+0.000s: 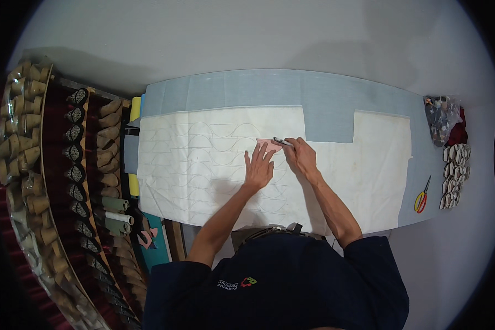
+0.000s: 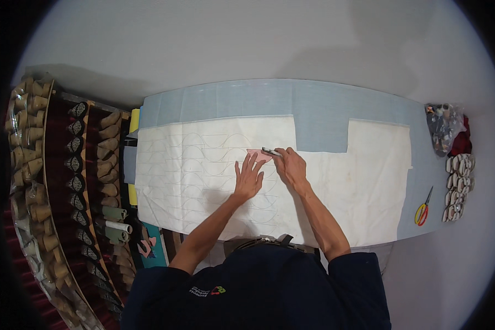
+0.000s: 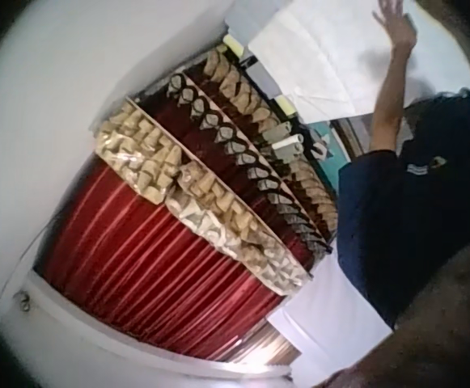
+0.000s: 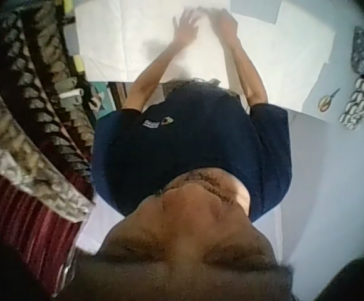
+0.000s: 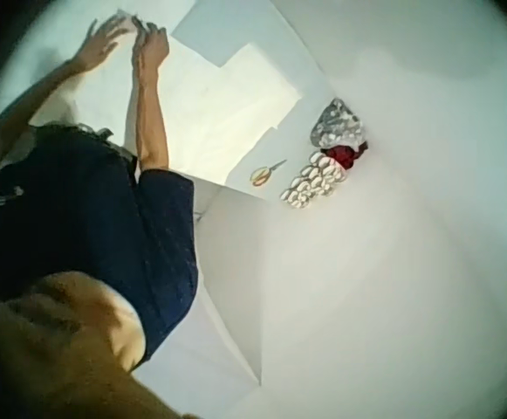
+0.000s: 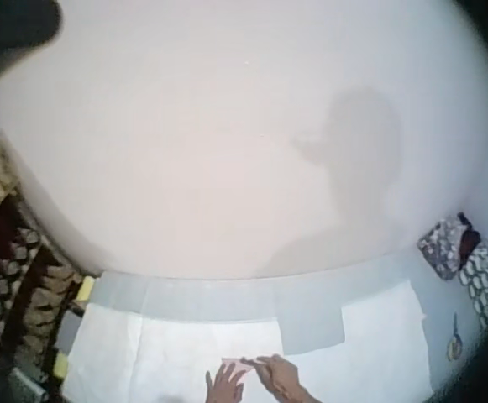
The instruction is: The person uses a pink paper template and a black marker to trace a repeating curved pattern onto a large white fabric sheet. They repeatedly reposition the template and trace its outline to create a series of identical shapes across the material.
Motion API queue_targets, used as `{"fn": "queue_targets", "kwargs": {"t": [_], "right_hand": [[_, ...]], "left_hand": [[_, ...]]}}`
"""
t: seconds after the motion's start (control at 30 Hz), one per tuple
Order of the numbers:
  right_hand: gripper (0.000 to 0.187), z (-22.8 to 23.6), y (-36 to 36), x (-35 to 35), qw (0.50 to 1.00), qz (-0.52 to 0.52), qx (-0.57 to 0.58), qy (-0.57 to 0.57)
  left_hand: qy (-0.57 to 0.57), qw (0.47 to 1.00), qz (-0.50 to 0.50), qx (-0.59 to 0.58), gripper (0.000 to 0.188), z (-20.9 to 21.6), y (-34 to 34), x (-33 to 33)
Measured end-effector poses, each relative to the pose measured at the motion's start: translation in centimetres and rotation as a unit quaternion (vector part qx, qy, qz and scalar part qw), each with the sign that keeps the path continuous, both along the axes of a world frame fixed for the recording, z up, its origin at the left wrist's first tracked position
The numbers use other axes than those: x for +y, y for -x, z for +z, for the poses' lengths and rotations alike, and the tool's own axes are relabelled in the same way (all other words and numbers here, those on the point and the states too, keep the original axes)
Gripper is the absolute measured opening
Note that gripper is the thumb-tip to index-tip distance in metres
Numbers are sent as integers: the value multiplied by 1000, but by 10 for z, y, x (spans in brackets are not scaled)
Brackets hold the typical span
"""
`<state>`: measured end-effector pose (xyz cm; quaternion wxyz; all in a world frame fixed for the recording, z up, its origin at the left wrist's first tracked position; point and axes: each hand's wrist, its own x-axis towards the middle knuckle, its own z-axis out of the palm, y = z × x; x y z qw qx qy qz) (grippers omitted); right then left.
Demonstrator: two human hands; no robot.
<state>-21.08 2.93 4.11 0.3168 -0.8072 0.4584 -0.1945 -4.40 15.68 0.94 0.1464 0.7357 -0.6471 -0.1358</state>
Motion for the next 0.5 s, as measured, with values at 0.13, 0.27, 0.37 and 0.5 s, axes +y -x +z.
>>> {"fn": "queue_targets", "kwargs": {"t": [0.13, 0.27, 0.37, 0.5], "right_hand": [[40, -19, -10, 3, 997, -43, 30, 61], [40, -27, -22, -22, 995, -56, 33, 80], [38, -27, -30, -40, 997, -69, 14, 17], [40, -30, -30, -47, 998, -62, 9, 5]], "left_hand": [[-63, 997, 29, 35, 60, -13, 3, 3], [-68, 990, 33, 115, 80, -5, -18, -26], [-92, 988, 24, 123, 91, -4, -29, -43], [-92, 987, 26, 131, 91, -9, -30, -45]]}}
